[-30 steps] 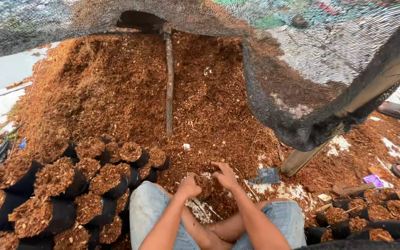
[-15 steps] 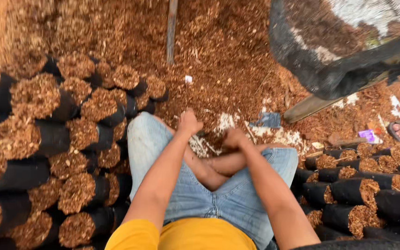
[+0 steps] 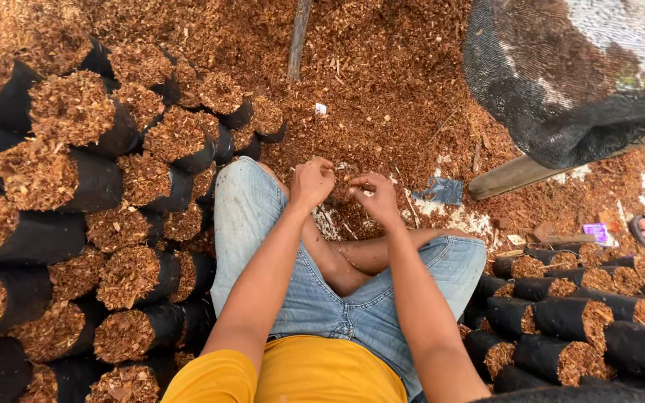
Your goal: The person fills small black nursery bags with organic substrate by hand while sitting on the ground.
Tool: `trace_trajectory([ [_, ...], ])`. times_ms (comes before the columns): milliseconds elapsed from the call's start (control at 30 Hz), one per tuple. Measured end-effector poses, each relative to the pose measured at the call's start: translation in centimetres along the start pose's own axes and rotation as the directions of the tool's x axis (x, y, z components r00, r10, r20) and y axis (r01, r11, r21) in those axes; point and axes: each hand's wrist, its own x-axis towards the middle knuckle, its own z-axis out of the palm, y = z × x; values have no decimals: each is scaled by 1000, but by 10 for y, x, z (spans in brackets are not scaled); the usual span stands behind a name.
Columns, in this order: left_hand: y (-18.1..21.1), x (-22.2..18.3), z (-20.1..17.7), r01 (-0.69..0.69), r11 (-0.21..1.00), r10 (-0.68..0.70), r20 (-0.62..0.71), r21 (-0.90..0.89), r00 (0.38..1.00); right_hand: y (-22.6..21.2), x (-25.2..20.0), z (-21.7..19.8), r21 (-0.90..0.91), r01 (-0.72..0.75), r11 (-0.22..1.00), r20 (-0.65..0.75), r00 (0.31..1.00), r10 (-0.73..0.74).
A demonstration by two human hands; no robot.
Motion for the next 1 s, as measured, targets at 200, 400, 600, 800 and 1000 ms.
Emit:
trace_trajectory([
  [200, -1, 10, 15, 182, 983, -177, 146, -19, 973, -57, -31, -5, 428, -300, 853, 142, 954, 264],
  [400, -17, 36, 39, 312, 949, -290, 277, -38, 916, -21, -18, 4, 570, -474, 672, 233, 877, 421],
  [600, -25, 51, 48, 302, 937, -256, 240, -175, 936, 11, -14, -3, 648, -492, 581, 290, 865, 410],
  [800, 3, 7, 8, 21, 959, -29, -25, -282, 999, 72, 28, -29, 661, -373, 651, 108, 906, 410],
  [1000, 74, -206, -146, -52, 946, 43, -33, -319, 998, 102, 42, -21, 601, -479, 640, 172, 860, 481],
])
